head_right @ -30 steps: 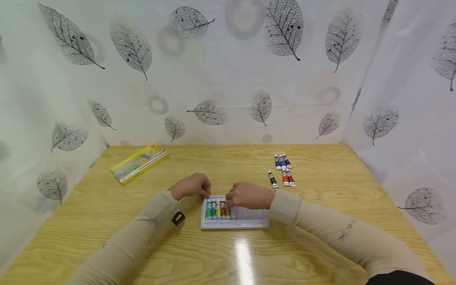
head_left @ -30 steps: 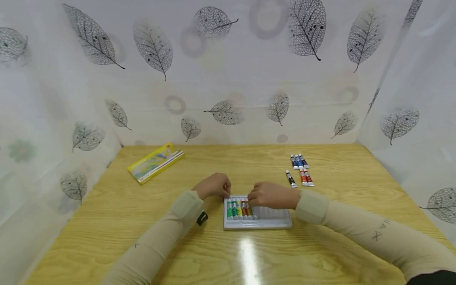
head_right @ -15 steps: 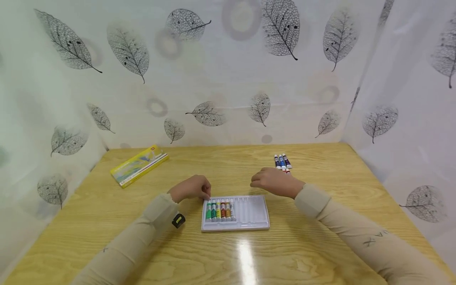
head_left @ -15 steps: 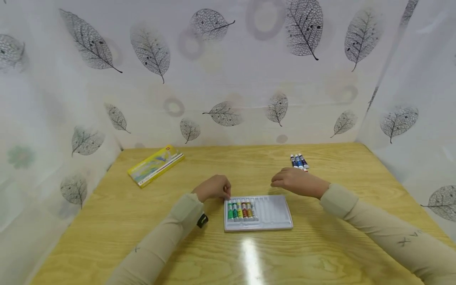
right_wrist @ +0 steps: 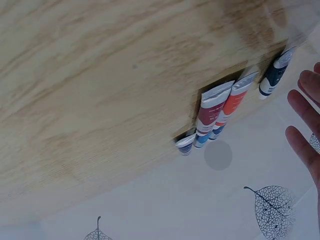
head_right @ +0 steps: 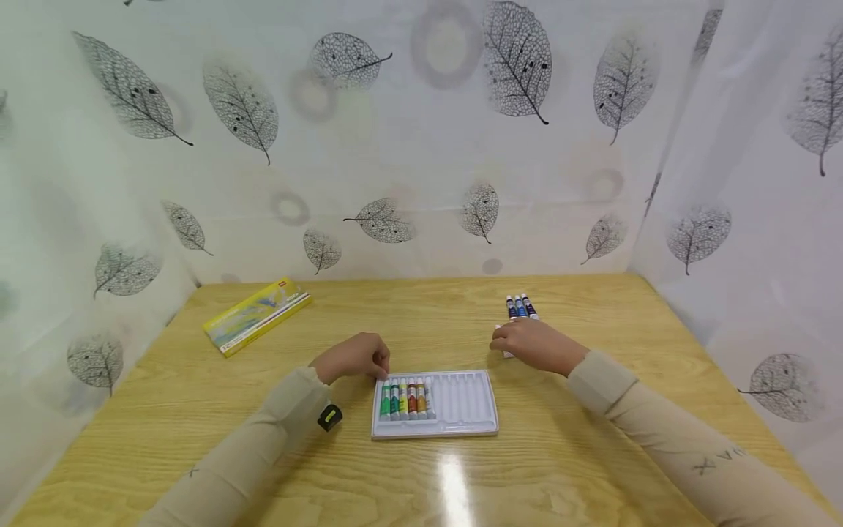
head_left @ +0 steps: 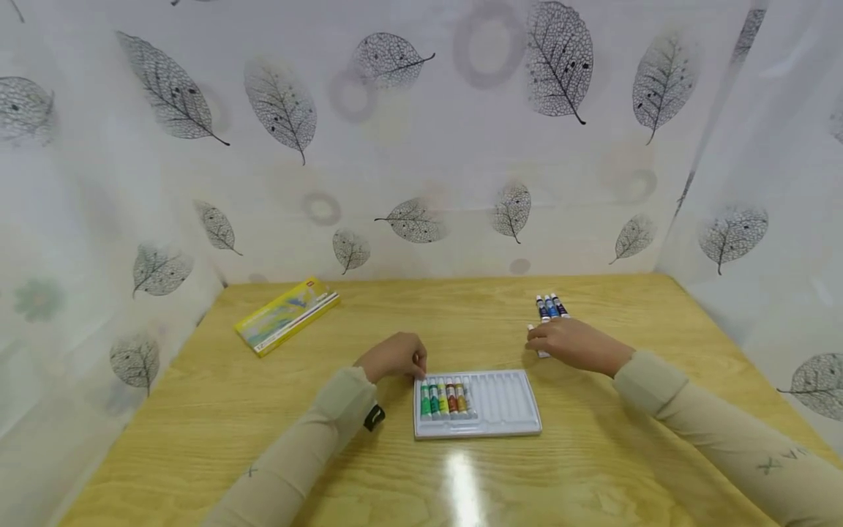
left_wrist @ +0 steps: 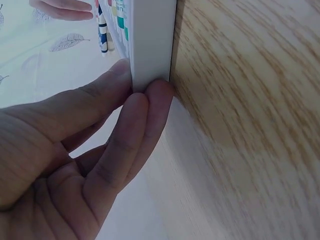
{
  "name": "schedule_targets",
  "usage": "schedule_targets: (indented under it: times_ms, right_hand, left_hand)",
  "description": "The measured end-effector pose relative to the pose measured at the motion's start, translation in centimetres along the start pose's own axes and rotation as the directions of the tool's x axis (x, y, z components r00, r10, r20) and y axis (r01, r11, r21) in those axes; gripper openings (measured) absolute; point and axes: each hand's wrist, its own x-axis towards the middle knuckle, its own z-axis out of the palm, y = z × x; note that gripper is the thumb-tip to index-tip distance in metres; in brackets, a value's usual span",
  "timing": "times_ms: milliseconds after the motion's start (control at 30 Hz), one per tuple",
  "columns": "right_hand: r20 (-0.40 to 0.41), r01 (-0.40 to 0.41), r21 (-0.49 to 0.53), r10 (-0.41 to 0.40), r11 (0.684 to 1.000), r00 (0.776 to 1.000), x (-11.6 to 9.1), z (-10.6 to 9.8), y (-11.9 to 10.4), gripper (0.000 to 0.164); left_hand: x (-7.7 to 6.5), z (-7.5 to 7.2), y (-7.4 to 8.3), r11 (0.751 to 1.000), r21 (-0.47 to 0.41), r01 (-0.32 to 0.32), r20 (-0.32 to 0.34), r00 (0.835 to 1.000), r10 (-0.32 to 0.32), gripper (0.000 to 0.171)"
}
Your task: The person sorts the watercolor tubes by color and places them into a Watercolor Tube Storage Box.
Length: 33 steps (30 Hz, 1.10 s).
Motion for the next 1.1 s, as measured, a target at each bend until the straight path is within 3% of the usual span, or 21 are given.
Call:
schedule_targets:
  times_ms: [267,733,1100]
  right_hand:
    - [0.029,-0.024,0.014,0.024,1.0,0.999,-0.4,0.6,0.2,0.023]
    - [-0.084,0.054,0.029,-0.051,0.998,0.995,-0.1,1.6,1.0,0.025]
    - [-0.01,0.021,0.059,-0.021,0.998,1.0,0.1,2.0,1.7,0.024]
  left_hand:
    - [-0.1,-0.1,-0.1,1.0,-0.012,0.01,-0.006,1.0,-0.01,0.021]
    - [-0.1,0.0,-0.1,1.0,-0.011,0.014,0.009,1.0,-0.013,0.021]
    - [-0.2,-0.2,0.1,1.0,-0.006,0.001,0.014,1.0,-0.001,0.021]
